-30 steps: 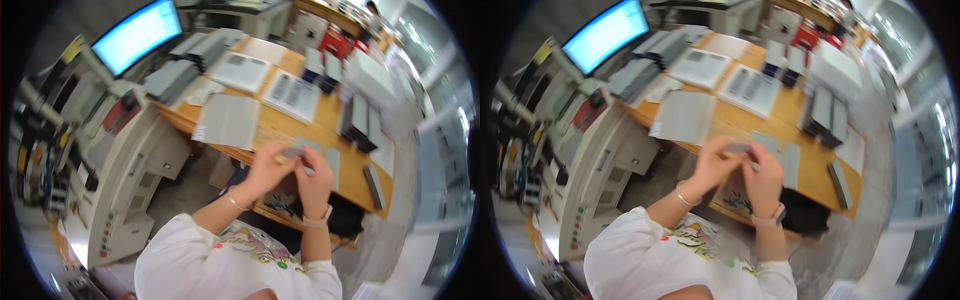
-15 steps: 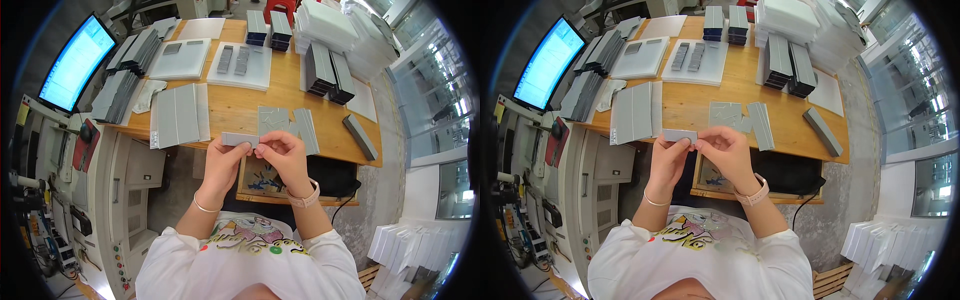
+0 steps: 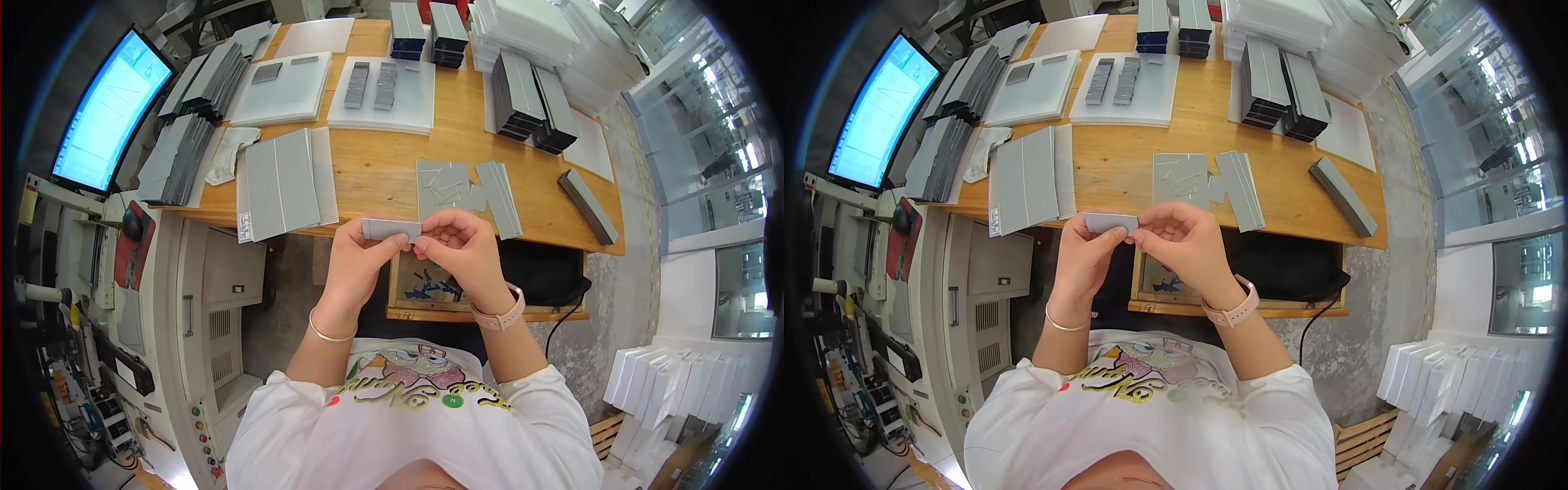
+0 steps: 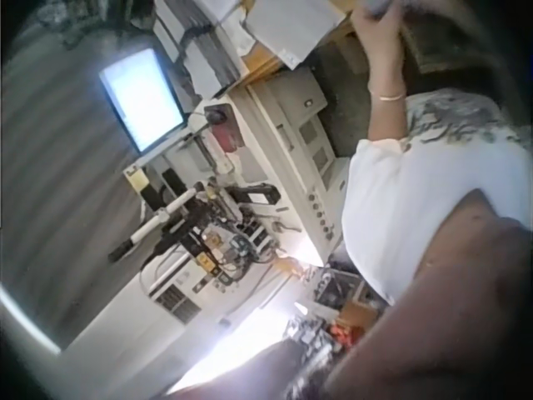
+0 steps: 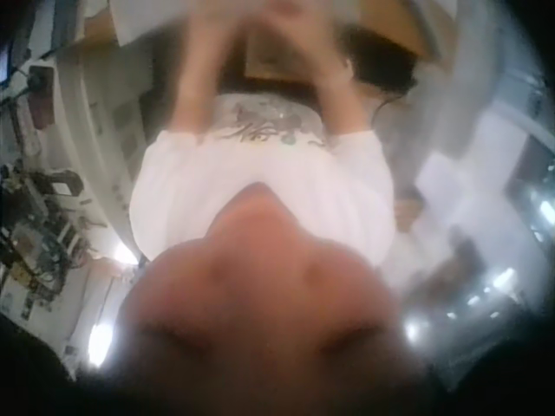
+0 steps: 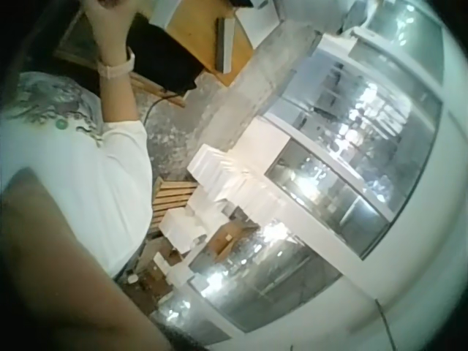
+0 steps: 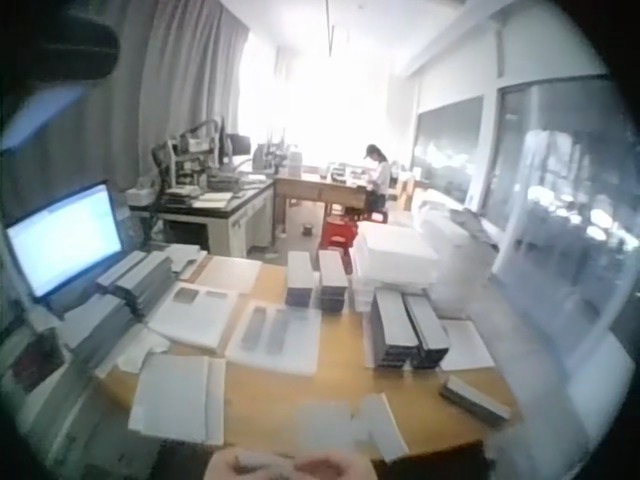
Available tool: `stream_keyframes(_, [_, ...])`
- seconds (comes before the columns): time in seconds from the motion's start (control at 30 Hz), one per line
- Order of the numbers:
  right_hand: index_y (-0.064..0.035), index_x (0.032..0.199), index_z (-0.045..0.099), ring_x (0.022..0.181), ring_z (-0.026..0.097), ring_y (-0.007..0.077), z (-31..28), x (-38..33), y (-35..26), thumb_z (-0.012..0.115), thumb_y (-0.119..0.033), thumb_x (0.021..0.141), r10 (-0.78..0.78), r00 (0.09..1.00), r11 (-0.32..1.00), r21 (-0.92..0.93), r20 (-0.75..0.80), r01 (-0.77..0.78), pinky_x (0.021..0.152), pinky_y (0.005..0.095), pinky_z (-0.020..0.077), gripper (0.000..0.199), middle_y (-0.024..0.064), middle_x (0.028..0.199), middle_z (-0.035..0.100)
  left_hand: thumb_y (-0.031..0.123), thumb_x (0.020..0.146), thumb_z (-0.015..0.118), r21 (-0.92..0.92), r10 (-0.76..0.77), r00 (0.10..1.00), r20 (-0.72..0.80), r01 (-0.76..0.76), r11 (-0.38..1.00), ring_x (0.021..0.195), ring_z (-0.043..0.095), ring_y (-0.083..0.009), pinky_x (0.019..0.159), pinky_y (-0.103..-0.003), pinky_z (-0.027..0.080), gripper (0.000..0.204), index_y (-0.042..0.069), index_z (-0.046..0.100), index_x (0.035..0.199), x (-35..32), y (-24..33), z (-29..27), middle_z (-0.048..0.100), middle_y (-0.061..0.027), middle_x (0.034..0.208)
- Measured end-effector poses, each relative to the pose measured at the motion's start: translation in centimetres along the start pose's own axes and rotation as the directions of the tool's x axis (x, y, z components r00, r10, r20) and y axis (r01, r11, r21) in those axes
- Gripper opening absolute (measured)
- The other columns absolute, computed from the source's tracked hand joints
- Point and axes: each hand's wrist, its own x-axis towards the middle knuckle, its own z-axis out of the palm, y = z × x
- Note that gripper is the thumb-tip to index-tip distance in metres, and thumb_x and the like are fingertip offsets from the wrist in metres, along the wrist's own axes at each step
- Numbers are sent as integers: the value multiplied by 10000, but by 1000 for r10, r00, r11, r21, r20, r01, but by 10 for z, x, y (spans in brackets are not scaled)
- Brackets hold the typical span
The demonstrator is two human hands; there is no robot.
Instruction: Assembling small grey rectangular parts on a wooden workbench.
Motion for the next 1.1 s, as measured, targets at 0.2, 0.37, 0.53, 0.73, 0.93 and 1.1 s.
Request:
stream_keyframes(0.2, [42,873,570,679,599,113,-2,-3,-3,634,20,738,67,998,994,90,14,-68,612,213,495,151,92,778,620,-41,729,590,-80,-64,997,48,68,994,701,569,-128,663,-249,458,151,-34,580,879,-1,4,1,611,-79,791])
stream_keyframes(0.37, [41,845,574,652,604,134,-1,-6,-3,624,55,729,33,998,999,36,-55,-31,611,226,506,127,106,753,618,-33,730,606,-97,-40,999,19,42,994,717,567,-119,665,-241,459,156,-36,591,885,-2,1,3,610,-75,795])
stream_keyframes(0.53, [45,821,599,665,605,131,-2,-5,-1,633,69,718,-60,992,981,-188,-112,38,607,223,503,111,110,746,623,-39,724,631,328,135,990,-39,-114,938,751,566,-102,693,-219,458,154,-26,619,877,-3,2,10,620,-64,833])
stream_keyframes(0.73, [46,820,609,678,608,131,-5,-5,-2,630,75,718,-115,986,974,-211,-118,88,615,222,503,108,110,753,627,-36,727,642,414,198,980,12,-185,891,760,563,-94,700,-207,454,170,-21,623,896,-3,-1,9,619,-50,836])
stream_keyframes(0.93, [45,821,605,691,609,133,-6,-2,4,625,74,723,-108,987,978,-190,-116,85,629,225,504,104,107,762,627,-31,714,659,368,157,988,2,-146,918,760,577,-108,709,-219,474,215,-26,619,925,-1,-3,9,625,-74,849])
stream_keyframes(1.1, [42,826,592,674,605,130,-8,-3,6,632,50,728,-79,990,988,-144,-120,62,620,221,499,106,99,754,623,-36,724,638,292,105,994,-23,-94,952,746,579,-110,696,-222,475,215,-41,610,937,0,-1,11,628,-78,832])
